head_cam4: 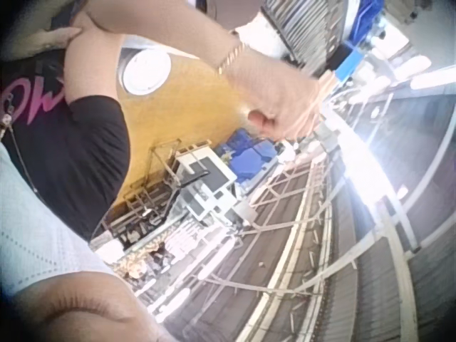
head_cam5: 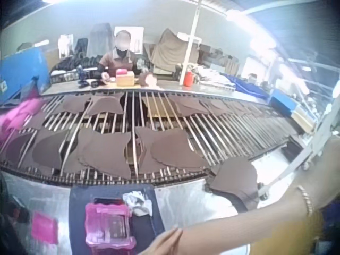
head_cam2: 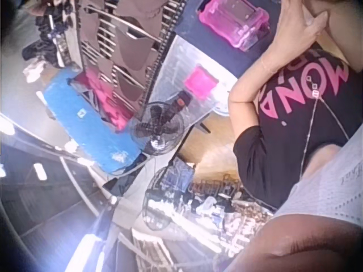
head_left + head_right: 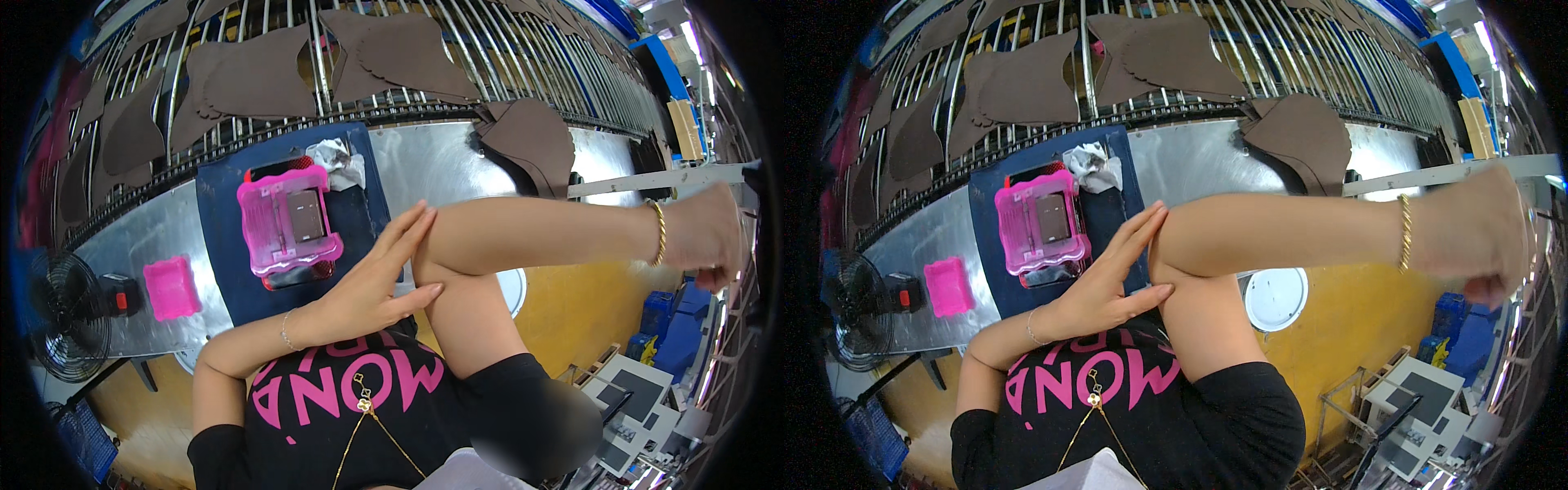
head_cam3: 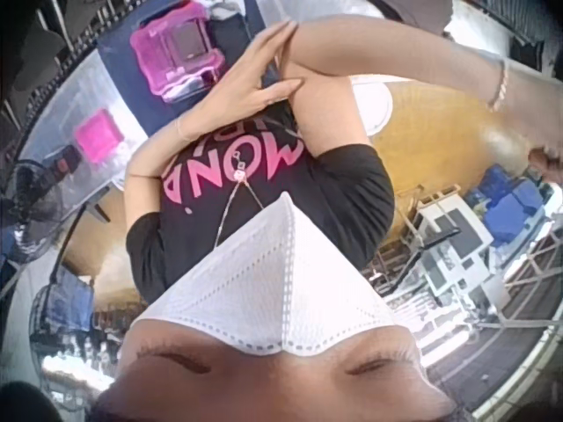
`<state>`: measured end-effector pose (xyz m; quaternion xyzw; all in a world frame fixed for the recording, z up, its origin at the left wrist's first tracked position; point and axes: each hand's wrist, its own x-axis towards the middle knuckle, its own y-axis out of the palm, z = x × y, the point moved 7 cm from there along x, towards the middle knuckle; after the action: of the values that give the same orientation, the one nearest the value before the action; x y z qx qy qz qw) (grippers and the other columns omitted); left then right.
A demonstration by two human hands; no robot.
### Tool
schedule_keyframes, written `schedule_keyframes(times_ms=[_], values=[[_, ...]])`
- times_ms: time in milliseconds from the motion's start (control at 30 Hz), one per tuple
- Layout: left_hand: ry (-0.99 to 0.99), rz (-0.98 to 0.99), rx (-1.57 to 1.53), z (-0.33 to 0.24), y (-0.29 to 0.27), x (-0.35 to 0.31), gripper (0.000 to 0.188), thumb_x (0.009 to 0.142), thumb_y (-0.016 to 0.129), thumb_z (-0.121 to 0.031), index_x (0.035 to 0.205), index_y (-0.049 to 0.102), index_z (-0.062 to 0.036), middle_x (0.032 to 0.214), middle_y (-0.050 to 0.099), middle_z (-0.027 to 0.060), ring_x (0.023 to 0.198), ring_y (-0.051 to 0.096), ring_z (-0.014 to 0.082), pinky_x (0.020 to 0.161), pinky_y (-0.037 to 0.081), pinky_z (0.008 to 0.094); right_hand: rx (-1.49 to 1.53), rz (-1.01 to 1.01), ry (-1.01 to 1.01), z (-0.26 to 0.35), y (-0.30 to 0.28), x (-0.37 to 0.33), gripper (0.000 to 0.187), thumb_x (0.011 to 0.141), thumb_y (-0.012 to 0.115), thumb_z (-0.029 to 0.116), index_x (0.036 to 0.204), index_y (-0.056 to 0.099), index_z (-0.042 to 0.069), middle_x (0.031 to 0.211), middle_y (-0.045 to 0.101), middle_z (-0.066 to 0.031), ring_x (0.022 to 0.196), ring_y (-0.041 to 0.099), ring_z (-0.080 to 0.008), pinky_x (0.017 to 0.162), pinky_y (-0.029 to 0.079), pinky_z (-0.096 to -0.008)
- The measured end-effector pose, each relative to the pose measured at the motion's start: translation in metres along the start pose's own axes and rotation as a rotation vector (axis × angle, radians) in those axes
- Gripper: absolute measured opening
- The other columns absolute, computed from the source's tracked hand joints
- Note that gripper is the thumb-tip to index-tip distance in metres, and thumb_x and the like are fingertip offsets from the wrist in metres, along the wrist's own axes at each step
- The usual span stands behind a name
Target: The person repeatedly picks up brown fabric pieces from a conveyor belt, wipes them with a cloth, and places them back on the belt. The person also briefly touches their face during the task.
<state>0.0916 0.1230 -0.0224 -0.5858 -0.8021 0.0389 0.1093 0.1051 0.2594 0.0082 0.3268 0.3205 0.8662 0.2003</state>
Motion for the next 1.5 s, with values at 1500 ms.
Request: schedule_keyframes(times_ms=[1500], values=[[0.006,-0.158,-0.304,-0.012,0.011,0.047,0.048,0.09,0.062,-0.022,0.132,0.048,-0.0028,0.125,0.052,0.0145,0.116,0.051,0.0244,0.096,0.041,0.0322,-0.239,-0.139,-0.042,-0.001,-0.015,-0.036,0.01,0.084,0.067,0.013,0.082,0.058,0.008,0.073,0.059,0.0,0.062,0.056,-0.0099,0.055,0.05,-0.0233]])
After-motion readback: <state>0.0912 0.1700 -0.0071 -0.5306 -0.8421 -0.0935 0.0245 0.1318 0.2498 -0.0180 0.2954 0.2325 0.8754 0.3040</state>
